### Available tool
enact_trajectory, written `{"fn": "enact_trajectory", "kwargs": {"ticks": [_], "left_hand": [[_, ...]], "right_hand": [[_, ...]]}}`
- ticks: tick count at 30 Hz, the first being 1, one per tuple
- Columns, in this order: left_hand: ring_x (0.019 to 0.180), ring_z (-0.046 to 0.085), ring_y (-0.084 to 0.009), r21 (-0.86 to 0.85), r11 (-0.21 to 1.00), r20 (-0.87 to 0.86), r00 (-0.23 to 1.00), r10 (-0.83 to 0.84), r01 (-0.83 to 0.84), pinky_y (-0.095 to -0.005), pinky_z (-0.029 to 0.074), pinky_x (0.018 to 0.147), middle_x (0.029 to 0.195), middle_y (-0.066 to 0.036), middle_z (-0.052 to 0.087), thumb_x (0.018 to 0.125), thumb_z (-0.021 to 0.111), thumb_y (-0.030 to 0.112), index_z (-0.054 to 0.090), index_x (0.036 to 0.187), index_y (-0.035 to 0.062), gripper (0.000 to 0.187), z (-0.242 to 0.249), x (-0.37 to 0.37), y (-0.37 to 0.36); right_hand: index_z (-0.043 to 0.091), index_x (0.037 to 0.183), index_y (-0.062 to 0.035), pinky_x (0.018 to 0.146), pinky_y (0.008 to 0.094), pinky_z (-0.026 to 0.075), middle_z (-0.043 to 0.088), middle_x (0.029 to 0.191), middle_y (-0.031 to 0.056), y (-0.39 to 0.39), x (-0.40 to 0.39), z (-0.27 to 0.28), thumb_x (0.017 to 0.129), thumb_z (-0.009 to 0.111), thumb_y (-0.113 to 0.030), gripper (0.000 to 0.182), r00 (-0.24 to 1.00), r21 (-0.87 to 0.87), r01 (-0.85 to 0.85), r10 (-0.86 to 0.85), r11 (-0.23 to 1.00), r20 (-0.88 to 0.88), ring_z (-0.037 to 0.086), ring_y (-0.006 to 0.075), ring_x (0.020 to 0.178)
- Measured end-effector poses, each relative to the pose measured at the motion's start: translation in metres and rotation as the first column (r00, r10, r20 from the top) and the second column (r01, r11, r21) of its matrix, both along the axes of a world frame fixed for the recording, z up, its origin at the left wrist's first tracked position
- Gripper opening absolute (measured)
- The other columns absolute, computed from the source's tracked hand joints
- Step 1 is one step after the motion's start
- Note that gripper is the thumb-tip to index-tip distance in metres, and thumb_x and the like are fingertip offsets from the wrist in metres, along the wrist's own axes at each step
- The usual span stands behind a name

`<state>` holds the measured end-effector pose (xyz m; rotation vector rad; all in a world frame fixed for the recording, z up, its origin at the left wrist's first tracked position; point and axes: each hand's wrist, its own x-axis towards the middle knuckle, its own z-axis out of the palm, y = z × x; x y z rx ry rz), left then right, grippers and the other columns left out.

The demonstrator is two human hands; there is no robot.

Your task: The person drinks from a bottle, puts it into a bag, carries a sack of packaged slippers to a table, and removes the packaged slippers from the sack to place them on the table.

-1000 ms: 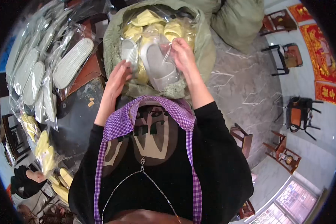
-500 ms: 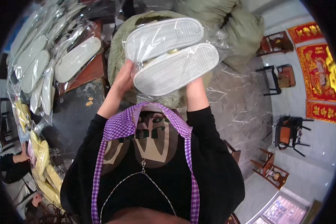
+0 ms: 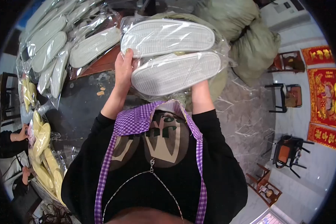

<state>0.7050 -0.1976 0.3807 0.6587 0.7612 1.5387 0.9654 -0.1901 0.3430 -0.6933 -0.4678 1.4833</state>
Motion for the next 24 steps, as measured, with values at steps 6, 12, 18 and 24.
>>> {"fn": "enact_trajectory", "kwargs": {"ticks": [6, 12, 18, 24], "left_hand": [[0.066, 0.048, -0.0035, 0.011, 1.000, -0.085, 0.996, 0.011, -0.010, -0.0180, 0.038, 0.054, 0.089, -0.002, 0.057, 0.091, 0.049, 0.024, 0.050, 0.107, 0.0016, 0.027, -0.003, -0.008, -0.001], [0.069, 0.049, -0.0049, 0.007, 0.999, -0.159, 0.986, 0.054, -0.054, -0.0189, 0.040, 0.056, 0.087, -0.002, 0.057, 0.090, 0.051, 0.025, 0.049, 0.104, 0.0021, 0.026, 0.007, -0.011, -0.004], [0.063, 0.047, -0.0045, 0.003, 0.997, -0.129, 0.989, 0.072, -0.072, -0.0192, 0.039, 0.053, 0.083, -0.002, 0.056, 0.090, 0.053, 0.027, 0.048, 0.101, 0.0027, 0.027, 0.009, -0.010, -0.004], [0.061, 0.047, -0.0058, -0.056, 0.998, -0.261, 0.965, -0.001, -0.014, -0.0198, 0.037, 0.049, 0.079, -0.003, 0.056, 0.088, 0.052, 0.025, 0.047, 0.103, 0.0020, 0.028, 0.000, -0.020, -0.002]], "right_hand": [[0.046, 0.114, -0.0085, 0.081, 0.0294, 0.046, 0.053, 0.105, 0.0106, 0.015, -0.009, -0.003, 0.083, 0.055, -0.016, 0.034, 1.000, 0.021, -0.021, 0.022, 1.000, -0.013, 0.051, 0.0191, 0.101], [0.044, 0.118, -0.0093, 0.081, 0.0297, 0.046, 0.051, 0.108, 0.0109, 0.015, -0.010, -0.003, 0.082, 0.056, -0.016, 0.038, 1.000, 0.009, -0.027, 0.027, 1.000, -0.014, 0.051, 0.0199, 0.103], [0.041, 0.121, -0.0100, 0.082, 0.0301, 0.046, 0.050, 0.112, 0.0112, 0.013, -0.013, -0.002, 0.082, 0.057, -0.016, 0.042, 0.999, -0.003, -0.039, 0.039, 0.999, 0.002, 0.050, 0.0206, 0.105], [0.038, 0.124, -0.0107, 0.082, 0.0304, 0.046, 0.048, 0.115, 0.0116, -0.003, -0.009, -0.001, 0.082, 0.058, -0.017, 0.047, 0.996, -0.073, -0.054, 0.059, 0.996, 0.061, 0.049, 0.0213, 0.106]]}}
